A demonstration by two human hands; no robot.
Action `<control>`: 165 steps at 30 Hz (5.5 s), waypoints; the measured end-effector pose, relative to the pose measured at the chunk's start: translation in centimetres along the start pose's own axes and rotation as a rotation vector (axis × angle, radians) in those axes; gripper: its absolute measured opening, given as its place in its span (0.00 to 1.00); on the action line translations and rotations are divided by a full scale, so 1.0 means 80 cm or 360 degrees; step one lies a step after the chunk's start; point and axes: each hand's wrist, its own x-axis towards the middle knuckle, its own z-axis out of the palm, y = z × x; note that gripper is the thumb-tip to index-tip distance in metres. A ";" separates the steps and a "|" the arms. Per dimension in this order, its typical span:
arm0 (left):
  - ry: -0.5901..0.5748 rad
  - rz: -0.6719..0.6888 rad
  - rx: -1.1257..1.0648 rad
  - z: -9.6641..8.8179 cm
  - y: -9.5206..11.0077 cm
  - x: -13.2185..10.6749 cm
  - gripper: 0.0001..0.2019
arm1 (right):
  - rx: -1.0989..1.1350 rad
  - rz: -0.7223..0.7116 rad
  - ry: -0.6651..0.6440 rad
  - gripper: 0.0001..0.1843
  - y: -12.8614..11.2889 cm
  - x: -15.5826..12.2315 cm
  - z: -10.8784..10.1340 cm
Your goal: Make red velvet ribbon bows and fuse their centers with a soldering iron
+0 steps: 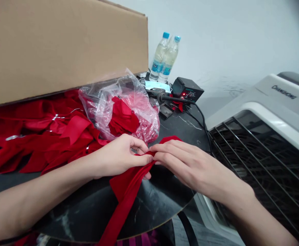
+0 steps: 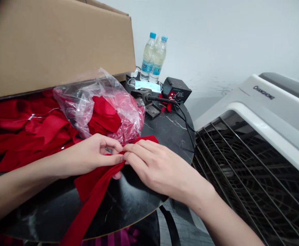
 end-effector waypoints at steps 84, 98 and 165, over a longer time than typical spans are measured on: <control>0.0612 0.0429 0.0299 -0.013 0.015 -0.001 0.06 | 0.1562 0.1242 0.0221 0.10 0.021 -0.036 0.027; 0.0529 0.0249 0.0101 0.002 0.009 0.000 0.10 | 0.0476 0.1031 0.0207 0.10 0.050 -0.047 -0.024; 0.0992 0.0913 -0.0248 -0.028 0.019 0.002 0.08 | 0.1843 0.1189 -0.0798 0.04 -0.057 -0.062 0.027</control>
